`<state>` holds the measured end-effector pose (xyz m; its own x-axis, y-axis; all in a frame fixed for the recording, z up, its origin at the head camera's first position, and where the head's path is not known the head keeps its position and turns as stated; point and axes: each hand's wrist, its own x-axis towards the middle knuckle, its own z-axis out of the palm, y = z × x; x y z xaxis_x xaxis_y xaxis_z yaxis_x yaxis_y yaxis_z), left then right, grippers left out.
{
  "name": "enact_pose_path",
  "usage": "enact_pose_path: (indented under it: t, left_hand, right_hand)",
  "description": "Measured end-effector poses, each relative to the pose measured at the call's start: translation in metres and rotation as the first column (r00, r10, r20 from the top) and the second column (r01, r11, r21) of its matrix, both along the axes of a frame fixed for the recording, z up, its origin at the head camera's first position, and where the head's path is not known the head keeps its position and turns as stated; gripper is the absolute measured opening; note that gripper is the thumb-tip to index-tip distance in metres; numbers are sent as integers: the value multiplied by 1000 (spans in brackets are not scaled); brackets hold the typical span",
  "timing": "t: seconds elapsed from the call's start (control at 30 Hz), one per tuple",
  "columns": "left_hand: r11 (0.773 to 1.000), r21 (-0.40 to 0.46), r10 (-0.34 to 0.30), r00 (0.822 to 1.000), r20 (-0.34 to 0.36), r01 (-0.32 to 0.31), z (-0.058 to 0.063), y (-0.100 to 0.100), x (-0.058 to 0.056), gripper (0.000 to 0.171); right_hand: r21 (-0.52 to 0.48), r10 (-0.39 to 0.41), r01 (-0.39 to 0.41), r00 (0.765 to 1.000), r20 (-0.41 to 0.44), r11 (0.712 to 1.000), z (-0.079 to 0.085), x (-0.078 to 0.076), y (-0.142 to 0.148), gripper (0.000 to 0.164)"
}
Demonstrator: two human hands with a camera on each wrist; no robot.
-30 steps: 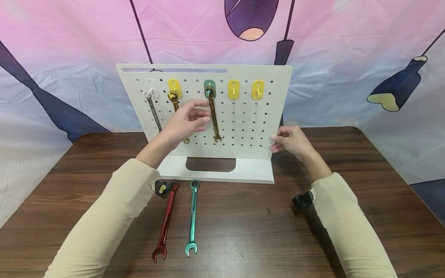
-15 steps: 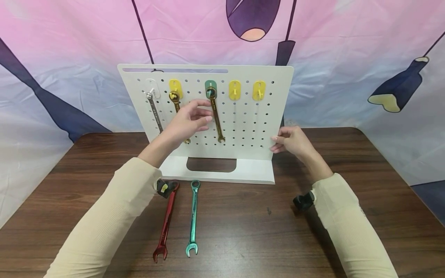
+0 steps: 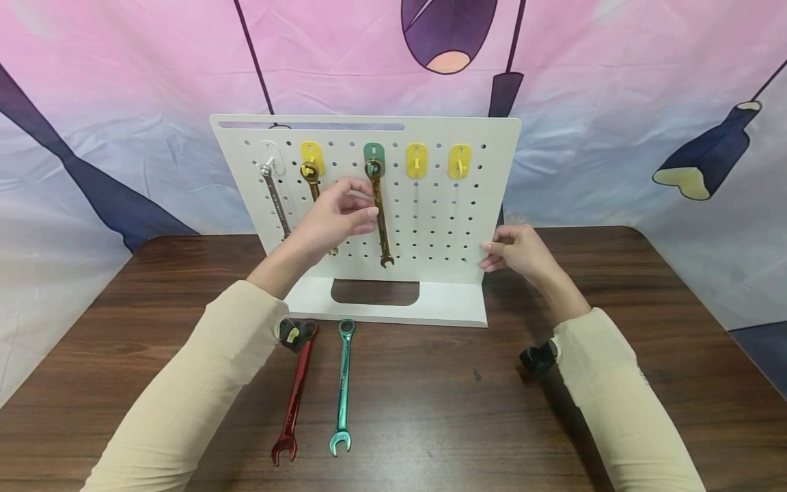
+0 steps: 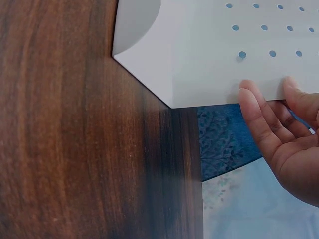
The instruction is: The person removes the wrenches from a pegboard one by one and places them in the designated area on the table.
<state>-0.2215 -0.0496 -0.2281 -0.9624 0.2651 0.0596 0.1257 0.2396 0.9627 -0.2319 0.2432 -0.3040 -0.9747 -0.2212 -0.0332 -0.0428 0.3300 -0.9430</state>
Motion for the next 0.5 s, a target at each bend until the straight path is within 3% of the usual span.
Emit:
enact_pose_path:
  t: [0.5]
  left_hand:
    - [1000, -21, 3, 998, -64, -4, -4, 2, 7, 14]
  right_hand:
    - [-26, 15, -15, 1000, -10, 1000, -2, -1, 0, 26]
